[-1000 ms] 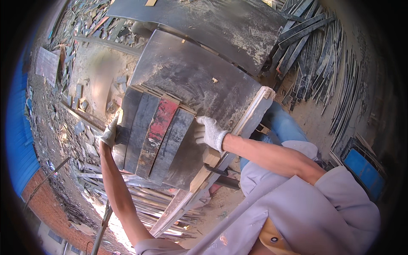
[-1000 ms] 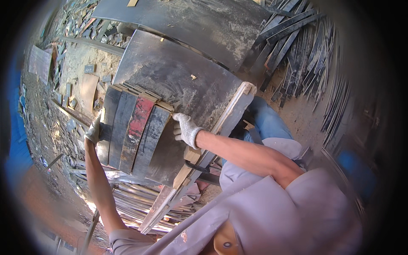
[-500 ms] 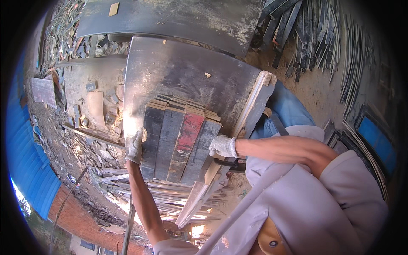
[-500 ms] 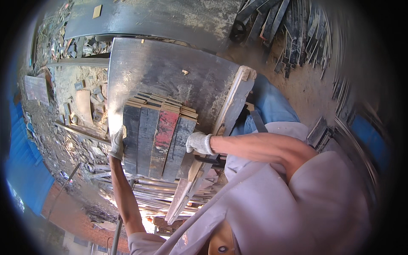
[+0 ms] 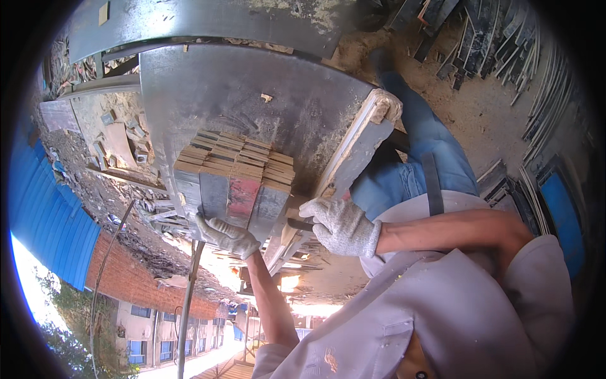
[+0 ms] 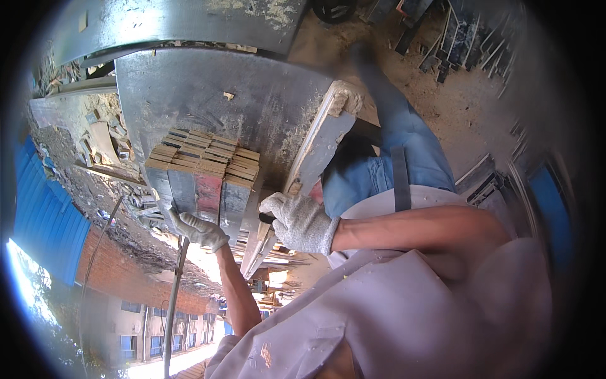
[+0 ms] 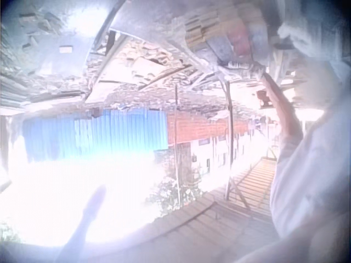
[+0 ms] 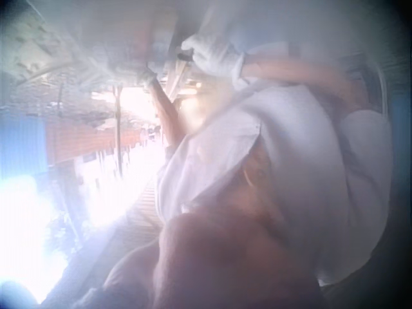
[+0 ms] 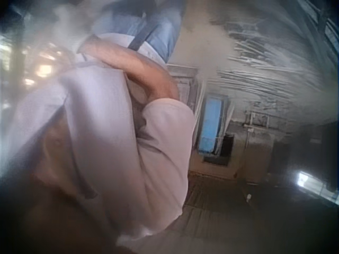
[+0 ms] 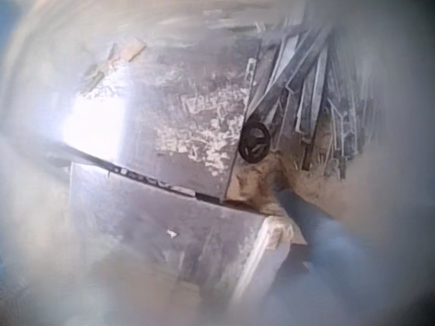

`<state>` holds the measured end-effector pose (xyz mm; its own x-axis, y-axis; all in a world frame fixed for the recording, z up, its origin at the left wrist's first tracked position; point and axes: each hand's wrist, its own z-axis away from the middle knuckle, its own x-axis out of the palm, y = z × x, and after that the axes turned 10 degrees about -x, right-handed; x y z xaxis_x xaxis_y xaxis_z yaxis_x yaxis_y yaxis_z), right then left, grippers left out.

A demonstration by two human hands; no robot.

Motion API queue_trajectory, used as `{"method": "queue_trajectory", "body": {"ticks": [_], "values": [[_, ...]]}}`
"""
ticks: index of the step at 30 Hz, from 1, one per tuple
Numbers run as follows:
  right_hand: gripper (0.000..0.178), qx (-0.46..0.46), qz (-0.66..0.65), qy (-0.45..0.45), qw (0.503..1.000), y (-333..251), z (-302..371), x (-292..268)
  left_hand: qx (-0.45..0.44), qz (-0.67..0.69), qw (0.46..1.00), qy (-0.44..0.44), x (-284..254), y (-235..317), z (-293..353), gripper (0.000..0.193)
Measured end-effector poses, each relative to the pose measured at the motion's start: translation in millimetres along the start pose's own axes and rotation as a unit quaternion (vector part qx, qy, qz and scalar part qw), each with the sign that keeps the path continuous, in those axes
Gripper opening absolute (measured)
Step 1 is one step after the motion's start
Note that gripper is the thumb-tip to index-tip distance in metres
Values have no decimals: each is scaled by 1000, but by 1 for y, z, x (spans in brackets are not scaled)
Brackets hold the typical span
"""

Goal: The person repeatedly places long metal strips onto a table saw, pushes them through the blade to cut them, and then stacks the cut pieces. The person also picks up and organizes the cut metal strips.

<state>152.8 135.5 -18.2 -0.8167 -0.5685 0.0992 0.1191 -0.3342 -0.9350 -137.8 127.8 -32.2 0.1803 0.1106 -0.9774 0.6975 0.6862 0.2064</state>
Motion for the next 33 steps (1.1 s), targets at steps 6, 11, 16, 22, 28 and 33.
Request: {"method": "queue_trajectory", "body": {"ticks": [6,11,16,22,28,33], "values": [[57,-151,39,25,987,59,0,-35,-5,-28,998,63,62,19,36,81],[71,-119,-72,-41,989,91,-4,-60,-3,-29,998,60,88,21,45,85],[62,-128,-93,43,987,127,-7,-53,4,-55,997,52,107,13,49,88],[68,-125,-82,-4,989,150,-11,-41,7,-41,996,79,114,11,48,93],[69,-102,-106,26,989,169,-20,-44,27,-7,1000,9,125,10,46,99],[70,-15,-193,-88,977,177,-32,-61,53,13,998,13,137,13,40,107]]}}
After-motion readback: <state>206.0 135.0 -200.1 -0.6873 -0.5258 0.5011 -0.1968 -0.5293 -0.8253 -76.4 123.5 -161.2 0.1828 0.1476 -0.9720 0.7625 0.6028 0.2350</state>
